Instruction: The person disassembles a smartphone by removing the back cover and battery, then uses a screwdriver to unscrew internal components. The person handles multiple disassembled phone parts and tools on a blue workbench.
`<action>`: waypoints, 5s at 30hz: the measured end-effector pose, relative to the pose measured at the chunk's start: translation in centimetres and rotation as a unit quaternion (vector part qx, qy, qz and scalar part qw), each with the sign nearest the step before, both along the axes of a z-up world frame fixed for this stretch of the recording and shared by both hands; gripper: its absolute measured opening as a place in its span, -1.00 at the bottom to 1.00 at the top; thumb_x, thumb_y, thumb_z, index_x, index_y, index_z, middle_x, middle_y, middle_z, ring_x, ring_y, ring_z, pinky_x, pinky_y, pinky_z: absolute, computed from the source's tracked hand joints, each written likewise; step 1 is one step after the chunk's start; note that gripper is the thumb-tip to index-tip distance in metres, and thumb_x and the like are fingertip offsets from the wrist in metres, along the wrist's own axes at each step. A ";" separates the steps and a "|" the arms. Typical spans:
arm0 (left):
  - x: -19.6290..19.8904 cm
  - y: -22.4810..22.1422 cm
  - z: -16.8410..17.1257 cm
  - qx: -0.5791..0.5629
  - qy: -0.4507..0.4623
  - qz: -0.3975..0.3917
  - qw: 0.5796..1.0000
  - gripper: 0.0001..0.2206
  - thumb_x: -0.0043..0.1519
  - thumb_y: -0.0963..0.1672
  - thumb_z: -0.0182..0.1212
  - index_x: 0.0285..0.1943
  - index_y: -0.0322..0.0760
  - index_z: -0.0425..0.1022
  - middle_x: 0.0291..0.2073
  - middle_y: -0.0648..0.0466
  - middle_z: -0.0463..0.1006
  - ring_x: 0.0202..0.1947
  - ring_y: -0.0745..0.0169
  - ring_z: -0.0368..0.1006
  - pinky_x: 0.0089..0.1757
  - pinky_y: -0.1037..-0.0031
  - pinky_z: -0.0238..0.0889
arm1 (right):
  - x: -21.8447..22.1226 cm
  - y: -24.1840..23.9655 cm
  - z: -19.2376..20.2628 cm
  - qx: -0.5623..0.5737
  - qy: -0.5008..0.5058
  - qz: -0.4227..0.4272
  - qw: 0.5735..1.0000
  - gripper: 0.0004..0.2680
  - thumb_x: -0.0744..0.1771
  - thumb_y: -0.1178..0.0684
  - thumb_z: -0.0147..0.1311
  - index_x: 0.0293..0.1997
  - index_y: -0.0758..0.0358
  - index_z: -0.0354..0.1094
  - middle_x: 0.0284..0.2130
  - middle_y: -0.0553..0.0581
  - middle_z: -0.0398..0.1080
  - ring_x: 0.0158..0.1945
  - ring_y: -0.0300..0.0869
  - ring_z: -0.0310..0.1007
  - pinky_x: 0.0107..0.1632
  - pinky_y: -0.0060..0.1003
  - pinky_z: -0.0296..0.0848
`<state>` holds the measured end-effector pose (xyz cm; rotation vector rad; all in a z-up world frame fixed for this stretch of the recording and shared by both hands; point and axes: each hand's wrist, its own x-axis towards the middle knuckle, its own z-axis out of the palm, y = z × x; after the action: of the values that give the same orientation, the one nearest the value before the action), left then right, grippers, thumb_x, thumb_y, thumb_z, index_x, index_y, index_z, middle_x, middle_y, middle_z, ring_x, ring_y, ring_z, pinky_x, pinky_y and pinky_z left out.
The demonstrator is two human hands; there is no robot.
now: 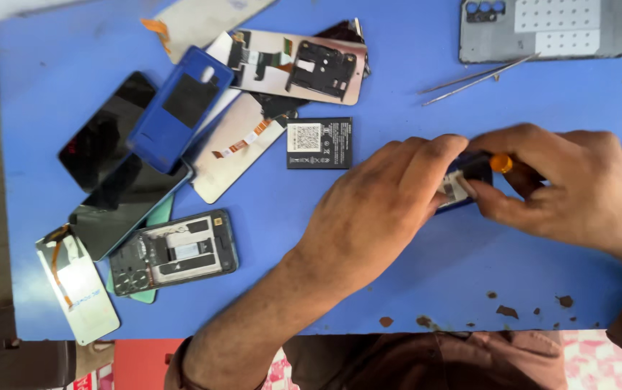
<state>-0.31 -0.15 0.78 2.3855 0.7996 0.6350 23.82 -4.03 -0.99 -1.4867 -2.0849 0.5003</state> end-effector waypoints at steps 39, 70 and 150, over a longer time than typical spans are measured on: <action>-0.2 0.0 1.8 -0.011 -0.055 0.037 0.998 -0.75 0.26 -0.18 0.43 0.05 -0.32 0.48 -0.16 0.07 0.57 -0.18 0.18 0.54 -0.19 0.37 0.44 | -0.2 -1.2 -1.6 0.118 0.054 0.069 0.989 -0.60 0.22 0.08 0.43 -0.01 0.42 0.23 -0.25 0.30 0.55 -0.25 -0.09 0.64 -0.30 -0.31 0.60; 0.1 -0.5 3.3 0.025 -0.065 0.011 0.998 -0.79 0.32 -0.25 0.39 -0.04 -0.24 0.39 -0.07 0.17 0.48 -0.11 0.33 0.46 -0.12 0.41 0.24 | -1.3 -2.8 -2.1 0.062 0.088 0.048 0.993 -0.58 0.26 0.15 0.36 0.15 0.44 0.20 -0.25 0.22 0.57 -0.22 -0.12 0.67 -0.26 -0.33 0.65; 0.0 0.3 2.6 -0.019 -0.095 -0.030 0.995 -0.74 0.30 -0.23 0.50 0.02 -0.17 0.46 -0.09 0.19 0.51 -0.19 0.46 0.45 -0.14 0.50 0.21 | -1.8 -2.8 -1.6 -0.152 0.394 0.036 0.906 -0.86 0.41 0.03 0.01 -0.14 0.29 0.23 -0.13 0.23 0.55 -0.33 -0.38 0.47 -0.40 -0.53 0.47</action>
<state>-0.27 0.12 3.35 2.2644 0.6514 0.7997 22.03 -6.78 -2.62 -1.0801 -1.4498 1.2612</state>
